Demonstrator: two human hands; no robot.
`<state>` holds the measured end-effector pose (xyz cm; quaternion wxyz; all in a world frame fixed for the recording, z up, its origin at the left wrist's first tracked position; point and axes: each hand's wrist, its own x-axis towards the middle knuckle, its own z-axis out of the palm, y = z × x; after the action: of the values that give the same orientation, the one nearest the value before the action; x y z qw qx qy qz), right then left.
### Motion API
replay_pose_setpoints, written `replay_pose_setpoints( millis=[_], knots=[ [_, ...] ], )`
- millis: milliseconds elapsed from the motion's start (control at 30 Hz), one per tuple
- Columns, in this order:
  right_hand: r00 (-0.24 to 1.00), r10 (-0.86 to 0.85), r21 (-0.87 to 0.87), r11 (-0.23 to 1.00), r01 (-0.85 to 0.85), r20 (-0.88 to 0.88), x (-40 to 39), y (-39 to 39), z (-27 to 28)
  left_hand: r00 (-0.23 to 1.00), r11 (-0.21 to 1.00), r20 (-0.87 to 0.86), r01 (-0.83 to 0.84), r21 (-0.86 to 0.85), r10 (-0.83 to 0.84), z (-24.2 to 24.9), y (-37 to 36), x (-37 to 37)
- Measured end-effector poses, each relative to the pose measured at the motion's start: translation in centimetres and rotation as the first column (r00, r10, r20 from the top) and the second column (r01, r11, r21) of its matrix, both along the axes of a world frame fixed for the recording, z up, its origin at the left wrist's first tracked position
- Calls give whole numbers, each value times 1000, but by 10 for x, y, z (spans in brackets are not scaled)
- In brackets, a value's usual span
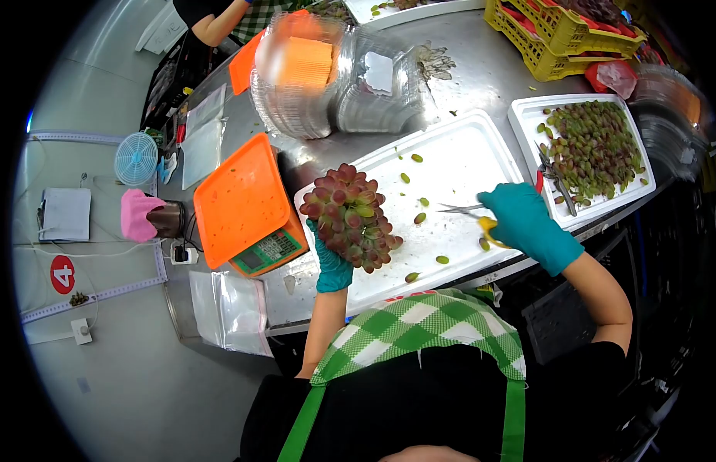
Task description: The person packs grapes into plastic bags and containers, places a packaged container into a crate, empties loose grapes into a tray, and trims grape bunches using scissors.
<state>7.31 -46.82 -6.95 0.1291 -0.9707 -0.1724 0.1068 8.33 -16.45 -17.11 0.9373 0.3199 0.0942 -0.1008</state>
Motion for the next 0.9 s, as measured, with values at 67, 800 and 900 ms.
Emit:
replay_pose_setpoints(
  millis=[67,800,900],
  knots=[
    [997,-74,-127,989,71,-22,-2,1,9,1000,1000,-1,-9,12,9,0,0,-1],
    [344,531,631,680,372,-775,6,38,52,995,998,73,69,9,-70,20,-12,-13],
    [348,524,627,685,371,-777,6,38,52,986,987,114,103,127,-118,12,-8,-15]
  ],
)
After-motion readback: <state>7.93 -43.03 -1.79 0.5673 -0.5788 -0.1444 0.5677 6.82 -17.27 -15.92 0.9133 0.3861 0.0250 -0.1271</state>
